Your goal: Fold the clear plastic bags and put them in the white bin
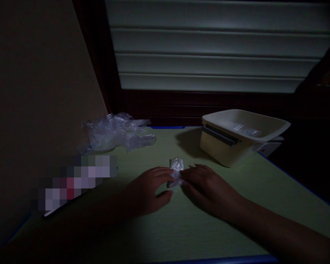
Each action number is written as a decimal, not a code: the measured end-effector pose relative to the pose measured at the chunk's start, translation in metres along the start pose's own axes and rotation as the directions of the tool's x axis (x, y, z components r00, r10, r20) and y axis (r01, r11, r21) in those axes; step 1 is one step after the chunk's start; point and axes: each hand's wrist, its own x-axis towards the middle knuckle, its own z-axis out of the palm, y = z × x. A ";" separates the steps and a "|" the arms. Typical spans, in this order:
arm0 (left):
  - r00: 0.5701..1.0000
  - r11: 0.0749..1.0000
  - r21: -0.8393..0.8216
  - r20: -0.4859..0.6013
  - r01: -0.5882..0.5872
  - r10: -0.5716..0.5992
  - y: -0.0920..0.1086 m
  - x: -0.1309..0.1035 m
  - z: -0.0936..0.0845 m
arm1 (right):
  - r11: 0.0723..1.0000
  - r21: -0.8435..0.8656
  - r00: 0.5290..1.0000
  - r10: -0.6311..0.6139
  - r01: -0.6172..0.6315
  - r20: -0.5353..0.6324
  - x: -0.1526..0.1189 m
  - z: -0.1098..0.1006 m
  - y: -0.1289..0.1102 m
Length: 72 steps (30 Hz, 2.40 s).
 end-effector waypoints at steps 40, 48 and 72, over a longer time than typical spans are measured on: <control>0.970 0.968 0.072 -0.049 0.242 -0.239 0.001 0.005 -0.002 | 0.944 0.305 0.992 0.125 -0.126 0.022 0.000 0.006 -0.010; 0.975 0.953 0.210 -0.086 0.217 -0.203 0.004 0.005 -0.004 | 0.963 0.254 0.996 0.092 -0.093 0.016 0.000 0.006 -0.010; 0.945 0.907 -0.309 -0.065 0.286 -0.320 0.015 0.009 -0.009 | 0.418 0.834 0.925 0.280 -0.360 0.258 0.010 0.012 -0.010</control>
